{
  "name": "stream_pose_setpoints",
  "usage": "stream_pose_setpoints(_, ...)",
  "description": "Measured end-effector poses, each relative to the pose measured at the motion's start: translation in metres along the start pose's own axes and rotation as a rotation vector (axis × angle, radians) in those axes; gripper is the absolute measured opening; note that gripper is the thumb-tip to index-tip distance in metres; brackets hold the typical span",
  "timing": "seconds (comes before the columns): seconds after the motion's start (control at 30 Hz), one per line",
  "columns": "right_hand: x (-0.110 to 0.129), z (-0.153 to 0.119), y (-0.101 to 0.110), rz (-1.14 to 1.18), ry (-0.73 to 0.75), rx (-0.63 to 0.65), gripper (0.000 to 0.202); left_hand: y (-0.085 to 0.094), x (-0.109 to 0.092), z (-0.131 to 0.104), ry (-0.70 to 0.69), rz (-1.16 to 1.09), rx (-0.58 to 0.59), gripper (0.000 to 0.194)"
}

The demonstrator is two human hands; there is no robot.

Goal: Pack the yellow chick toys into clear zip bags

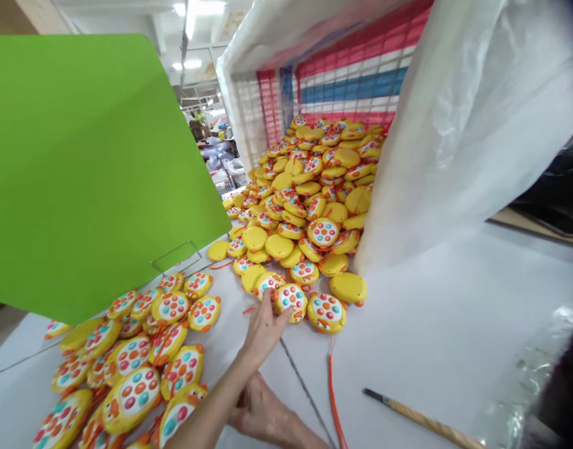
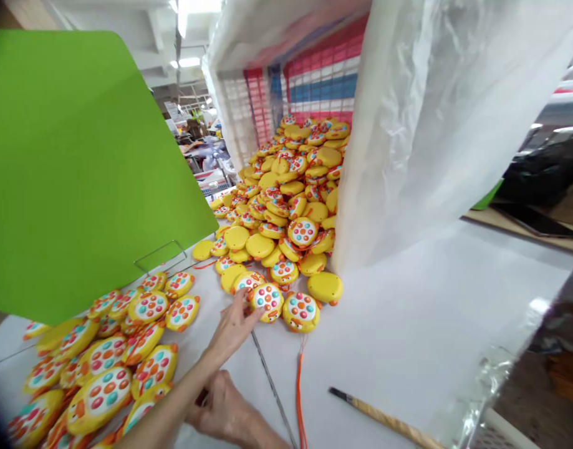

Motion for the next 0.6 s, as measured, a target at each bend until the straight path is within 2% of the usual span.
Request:
stream_pose_setpoints(0.1,0.0,0.002,0.005,-0.098,0.056,-0.065,0.014,-0.019,0.013,0.021,0.019,-0.067,-0.003,0.054)
stream_pose_setpoints(0.17,-0.003,0.004,0.004,-0.071,0.032,-0.062,0.016,-0.015,0.018,0.027,0.059,-0.147,-0.014,0.048)
stream_pose_setpoints(0.23,-0.007,0.008,0.002,0.048,-0.049,-0.02,0.021,0.005,0.019,0.026,0.091,-0.237,-0.037,0.043)
stream_pose_setpoints(0.3,-0.01,0.012,0.003,0.184,-0.133,-0.012,0.031,0.037,0.017,0.017,0.093,-0.319,-0.101,0.041)
stream_pose_setpoints(0.43,-0.012,0.018,0.017,0.586,-0.25,-0.192,0.051,0.104,0.019,-0.019,0.074,-0.396,-0.29,0.046)
stream_pose_setpoints(0.5,-0.01,0.018,0.021,0.686,-0.234,-0.236,0.055,0.121,0.028,-0.044,0.109,-0.368,-0.341,0.052)
stream_pose_setpoints(0.6,-0.007,0.016,0.021,0.538,-0.138,-0.22,0.051,0.128,0.042,-0.078,0.182,-0.262,-0.357,0.057)
Point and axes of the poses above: each hand's wrist, its own z-axis towards the middle knuckle, its own y-axis out of the back of the hand, x = y × z, the point moved 4 cm from there along z, towards the middle knuckle, and after that the axes turned 10 degrees about -z, right-handed, at the moved point
